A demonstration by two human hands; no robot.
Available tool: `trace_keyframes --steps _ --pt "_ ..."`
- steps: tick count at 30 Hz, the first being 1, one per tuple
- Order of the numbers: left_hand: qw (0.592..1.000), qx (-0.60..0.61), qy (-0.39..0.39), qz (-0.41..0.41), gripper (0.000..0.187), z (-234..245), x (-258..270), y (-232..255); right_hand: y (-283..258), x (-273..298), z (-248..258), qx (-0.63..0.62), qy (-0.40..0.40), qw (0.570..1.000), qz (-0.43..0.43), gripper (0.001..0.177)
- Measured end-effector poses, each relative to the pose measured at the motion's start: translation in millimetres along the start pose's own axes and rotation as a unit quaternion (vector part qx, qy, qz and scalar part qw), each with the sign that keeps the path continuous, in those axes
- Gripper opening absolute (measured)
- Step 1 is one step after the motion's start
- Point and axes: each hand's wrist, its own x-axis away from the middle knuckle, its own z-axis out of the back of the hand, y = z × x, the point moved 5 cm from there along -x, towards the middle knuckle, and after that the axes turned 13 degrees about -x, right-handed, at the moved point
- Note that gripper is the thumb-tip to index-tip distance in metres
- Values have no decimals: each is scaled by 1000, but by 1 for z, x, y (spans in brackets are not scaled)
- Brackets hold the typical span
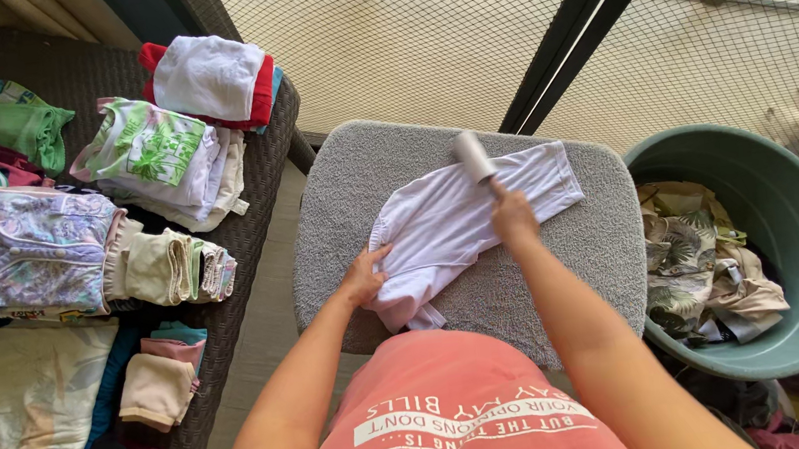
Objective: The person uses a lint roller to remove lint from a pair of black underwear, a swimsuit, and a pair of white leggings, then folds the leggings.
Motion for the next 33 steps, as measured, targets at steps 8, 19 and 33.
trace_keyframes --steps 8,19,33 --pt "1000 9 9 -14 70 -4 -1 -3 -46 81 -10 -126 -71 967 210 35" --pt "1000 20 7 -2 68 0 3 6 -18 9 14 -120 47 992 11 42" --pt "999 -25 28 5 76 -8 5 -1 96 113 15 48 121 986 107 54"
